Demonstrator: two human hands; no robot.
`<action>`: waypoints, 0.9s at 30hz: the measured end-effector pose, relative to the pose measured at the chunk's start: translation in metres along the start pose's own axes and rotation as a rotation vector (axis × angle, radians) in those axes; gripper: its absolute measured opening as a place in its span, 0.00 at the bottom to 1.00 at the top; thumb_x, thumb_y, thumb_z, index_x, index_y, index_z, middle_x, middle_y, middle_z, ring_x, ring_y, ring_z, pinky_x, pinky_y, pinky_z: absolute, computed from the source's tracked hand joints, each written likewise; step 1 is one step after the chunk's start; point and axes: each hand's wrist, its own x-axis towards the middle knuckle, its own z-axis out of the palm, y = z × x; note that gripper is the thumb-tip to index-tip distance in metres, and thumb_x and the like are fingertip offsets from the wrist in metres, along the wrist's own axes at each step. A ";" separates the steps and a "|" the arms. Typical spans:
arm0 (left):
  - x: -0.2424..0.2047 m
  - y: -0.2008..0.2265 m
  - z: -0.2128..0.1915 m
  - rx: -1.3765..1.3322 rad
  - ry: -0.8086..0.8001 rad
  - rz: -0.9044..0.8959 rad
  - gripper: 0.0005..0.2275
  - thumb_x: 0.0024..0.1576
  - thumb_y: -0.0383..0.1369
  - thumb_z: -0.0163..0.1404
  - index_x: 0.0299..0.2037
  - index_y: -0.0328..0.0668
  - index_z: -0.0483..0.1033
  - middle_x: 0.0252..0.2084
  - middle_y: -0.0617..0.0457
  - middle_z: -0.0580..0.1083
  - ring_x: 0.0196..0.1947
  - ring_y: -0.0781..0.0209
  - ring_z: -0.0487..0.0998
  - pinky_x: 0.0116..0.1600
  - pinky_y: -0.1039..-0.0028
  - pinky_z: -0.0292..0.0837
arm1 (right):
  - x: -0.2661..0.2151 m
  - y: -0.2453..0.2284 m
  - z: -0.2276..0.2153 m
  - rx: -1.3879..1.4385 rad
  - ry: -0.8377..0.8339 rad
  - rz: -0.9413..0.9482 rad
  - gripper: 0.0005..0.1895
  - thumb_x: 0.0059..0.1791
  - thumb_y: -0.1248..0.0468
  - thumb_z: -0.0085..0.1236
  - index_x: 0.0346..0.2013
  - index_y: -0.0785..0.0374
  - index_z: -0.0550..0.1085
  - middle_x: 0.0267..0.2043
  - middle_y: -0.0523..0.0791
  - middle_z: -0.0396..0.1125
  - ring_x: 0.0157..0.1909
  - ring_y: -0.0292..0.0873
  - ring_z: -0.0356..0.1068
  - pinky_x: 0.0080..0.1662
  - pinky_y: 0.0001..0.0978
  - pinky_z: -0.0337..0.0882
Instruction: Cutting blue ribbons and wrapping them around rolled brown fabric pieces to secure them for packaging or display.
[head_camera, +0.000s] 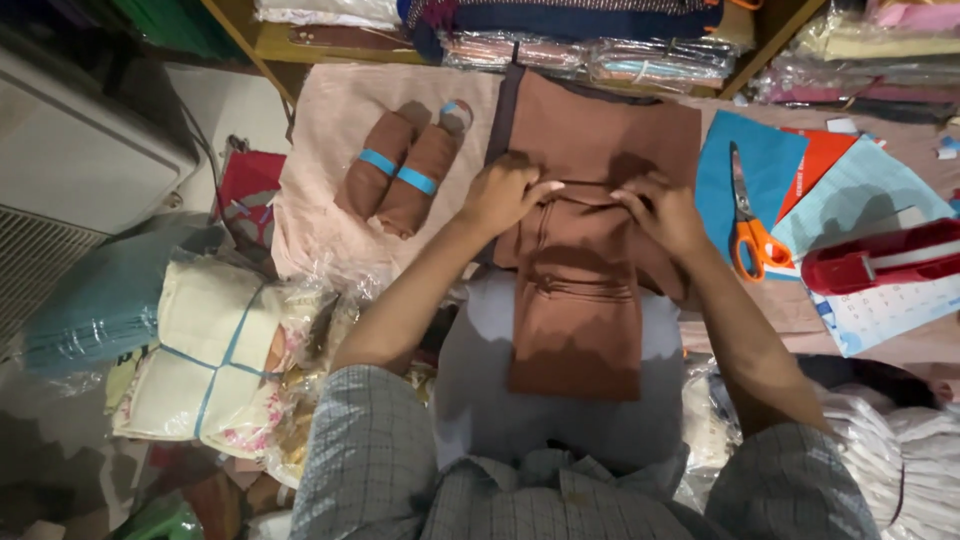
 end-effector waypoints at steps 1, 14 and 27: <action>0.002 -0.003 0.006 0.000 0.001 -0.002 0.18 0.59 0.50 0.50 0.27 0.44 0.74 0.25 0.47 0.73 0.34 0.48 0.79 0.41 0.60 0.76 | -0.001 0.002 0.001 0.000 -0.002 -0.002 0.11 0.57 0.55 0.60 0.41 0.59 0.79 0.35 0.49 0.74 0.42 0.60 0.75 0.48 0.50 0.74; -0.007 -0.031 0.021 0.130 -0.158 0.173 0.15 0.50 0.42 0.63 0.45 0.53 0.75 0.45 0.53 0.73 0.49 0.50 0.75 0.49 0.61 0.74 | -0.003 0.000 -0.003 0.043 -0.090 0.021 0.14 0.51 0.61 0.66 0.50 0.59 0.76 0.45 0.52 0.72 0.51 0.63 0.73 0.54 0.55 0.73; -0.039 -0.024 0.008 0.004 -0.089 0.379 0.03 0.58 0.32 0.54 0.39 0.52 0.72 0.35 0.57 0.68 0.43 0.59 0.75 0.50 0.77 0.74 | -0.038 -0.033 -0.029 0.089 -0.134 -0.186 0.07 0.47 0.72 0.61 0.38 0.63 0.74 0.42 0.52 0.70 0.50 0.60 0.70 0.52 0.55 0.72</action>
